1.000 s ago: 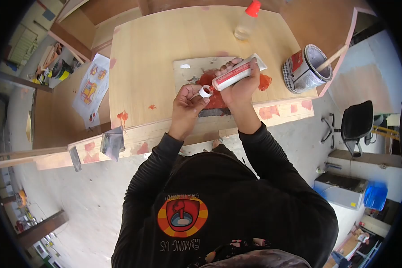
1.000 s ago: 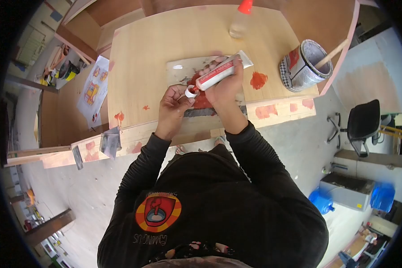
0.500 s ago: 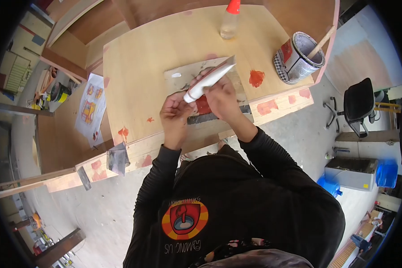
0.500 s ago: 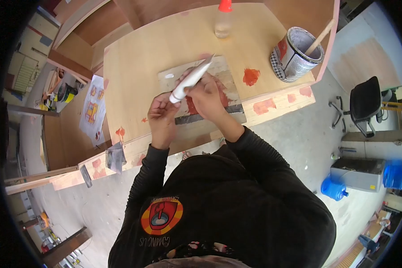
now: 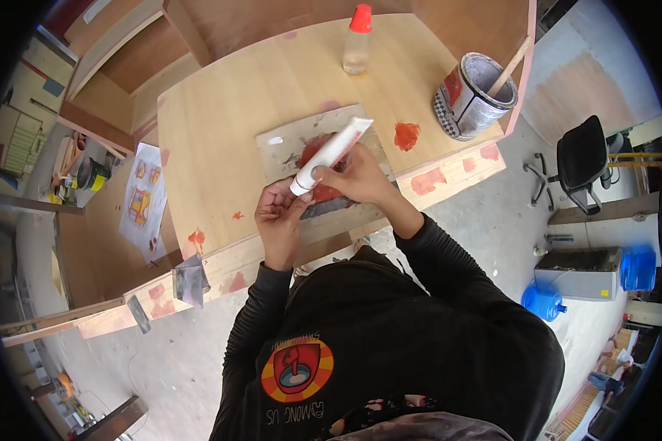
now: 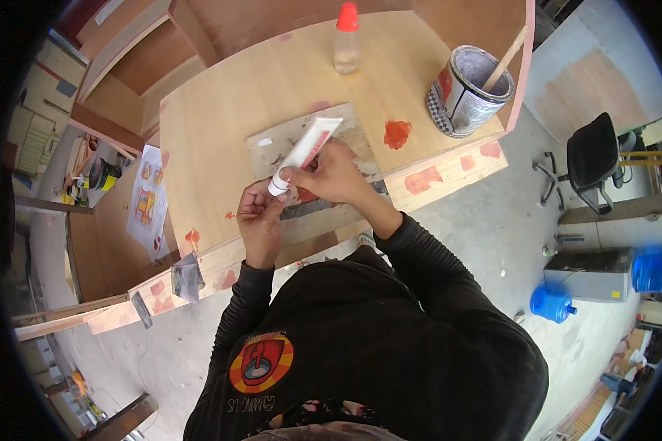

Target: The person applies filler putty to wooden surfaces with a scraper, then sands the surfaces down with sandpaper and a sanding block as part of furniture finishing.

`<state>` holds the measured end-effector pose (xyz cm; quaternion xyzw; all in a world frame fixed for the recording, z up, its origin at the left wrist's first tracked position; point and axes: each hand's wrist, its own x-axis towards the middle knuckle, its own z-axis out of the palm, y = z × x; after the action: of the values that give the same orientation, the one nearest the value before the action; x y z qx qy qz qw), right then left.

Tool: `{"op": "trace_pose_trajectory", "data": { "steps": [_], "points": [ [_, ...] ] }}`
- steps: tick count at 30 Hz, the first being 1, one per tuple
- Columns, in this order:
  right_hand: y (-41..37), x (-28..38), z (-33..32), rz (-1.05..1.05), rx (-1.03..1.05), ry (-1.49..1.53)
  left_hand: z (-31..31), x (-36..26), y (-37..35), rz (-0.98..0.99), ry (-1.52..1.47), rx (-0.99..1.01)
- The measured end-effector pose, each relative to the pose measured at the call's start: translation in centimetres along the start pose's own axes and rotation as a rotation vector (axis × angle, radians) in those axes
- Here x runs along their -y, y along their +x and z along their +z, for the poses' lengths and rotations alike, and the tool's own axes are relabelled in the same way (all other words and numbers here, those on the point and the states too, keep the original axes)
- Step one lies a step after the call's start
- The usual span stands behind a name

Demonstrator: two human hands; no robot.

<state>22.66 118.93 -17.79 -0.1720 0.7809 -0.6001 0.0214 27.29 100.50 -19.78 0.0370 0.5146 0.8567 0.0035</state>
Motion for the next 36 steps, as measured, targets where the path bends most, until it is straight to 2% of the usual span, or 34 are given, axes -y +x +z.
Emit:
{"op": "trace_pose_trajectory", "data": {
  "steps": [2, 3, 5, 6, 7, 9, 10, 11, 13, 14, 15, 16, 17, 18, 19, 20, 21, 22, 24, 25, 27, 28, 30, 34, 36],
  "points": [
    [-0.4, 1.0, 0.4, -0.058, -0.053, 0.709, 0.1, 0.1, 0.1, -0.036, -0.087, 0.004],
    [-0.4, 1.0, 0.7, -0.060, -0.056, 0.708, 0.1, 0.1, 0.1, -0.074, -0.174, 0.005],
    [-0.3, 1.0, 1.0, -0.085, -0.185, 0.523, -0.1, 0.2, 0.1, -0.053, -0.148, 0.027],
    [-0.5, 0.1, 0.4, 0.019, -0.155, 0.386, -0.1, 0.3, 0.0, -0.034, -0.122, 0.044],
    [-0.7, 0.2, 0.1, 0.021, -0.156, 0.385, 0.0, 0.2, -0.2, -0.035, -0.124, 0.044],
    [-0.6, 0.6, -0.4, -0.157, -0.109, 0.279, 0.2, 0.0, -0.5, -0.105, -0.192, 0.013],
    [-0.4, 2.7, 0.4, -0.132, -0.152, 0.718, 0.3, -0.1, -0.6, -0.105, -0.192, 0.014],
    [-0.5, 2.1, 0.4, -0.133, -0.153, 0.716, 0.3, 0.0, -0.7, -0.101, -0.184, 0.036],
    [-0.6, 1.0, -0.1, -0.114, -0.082, 0.394, 0.4, 0.3, -0.6, -0.094, -0.181, 0.057],
    [-0.6, 1.0, -0.5, -0.113, -0.079, 0.392, 0.1, 0.7, -0.6, -0.018, -0.075, 0.063],
    [-0.7, 1.2, -0.9, -0.019, 0.003, 0.231, -0.1, 1.0, -0.6, 0.058, 0.033, 0.069],
    [-0.7, 1.7, -1.2, 0.074, 0.082, 0.070, -0.1, 0.7, -0.6, 0.058, 0.033, 0.068],
    [-0.6, 2.4, -0.9, 0.074, 0.084, 0.070, -0.2, 0.2, -0.6, -0.045, -0.118, 0.034],
    [-0.7, 3.1, -0.2, 0.030, 0.042, 0.455, -0.2, 0.0, -0.6, -0.150, -0.269, 0.001],
    [-0.8, 3.4, 0.3, -0.014, -0.004, 0.840, -0.2, 0.0, -0.8, -0.150, -0.270, 0.000],
    [-1.0, 1.5, -0.1, -0.029, 0.057, 0.712, -0.1, 0.1, -0.9, -0.108, -0.203, 0.033],
    [-0.8, 0.7, -0.1, -0.029, 0.058, 0.711, 0.1, 0.1, -0.9, -0.064, -0.136, 0.065],
    [-0.8, 0.4, -0.2, -0.035, 0.012, 0.518, 0.3, 0.1, -1.0, -0.064, -0.136, 0.064],
    [-0.5, -0.8, -0.3, -0.088, -0.014, 0.207, 0.7, 0.1, -1.3, 0.113, 0.135, -0.019],
    [-0.6, -0.2, -0.2, -0.088, -0.016, 0.206, 0.7, -0.1, -1.2, 0.112, 0.134, -0.017],
    [-1.2, 1.7, 0.4, 0.047, -0.015, 0.741, 0.5, -0.6, -1.1, -0.100, -0.155, -0.006],
    [-1.1, 1.2, 0.0, 0.021, 0.055, 0.593, 0.6, -0.4, -1.2, -0.105, -0.155, -0.003],
    [-1.3, 0.5, 0.1, -0.033, 0.011, 0.542, 0.6, 0.4, -1.3, 0.093, 0.092, 0.021],
    [-0.6, -1.0, -0.7, -0.144, -0.093, 0.426, 0.3, 0.5, -1.3, 0.161, 0.320, 0.090],
    [1.2, -2.4, -4.2, 0.004, -0.420, 0.239, 0.9, -1.2, -1.0, -0.020, 0.176, -0.049]
  ]
}}
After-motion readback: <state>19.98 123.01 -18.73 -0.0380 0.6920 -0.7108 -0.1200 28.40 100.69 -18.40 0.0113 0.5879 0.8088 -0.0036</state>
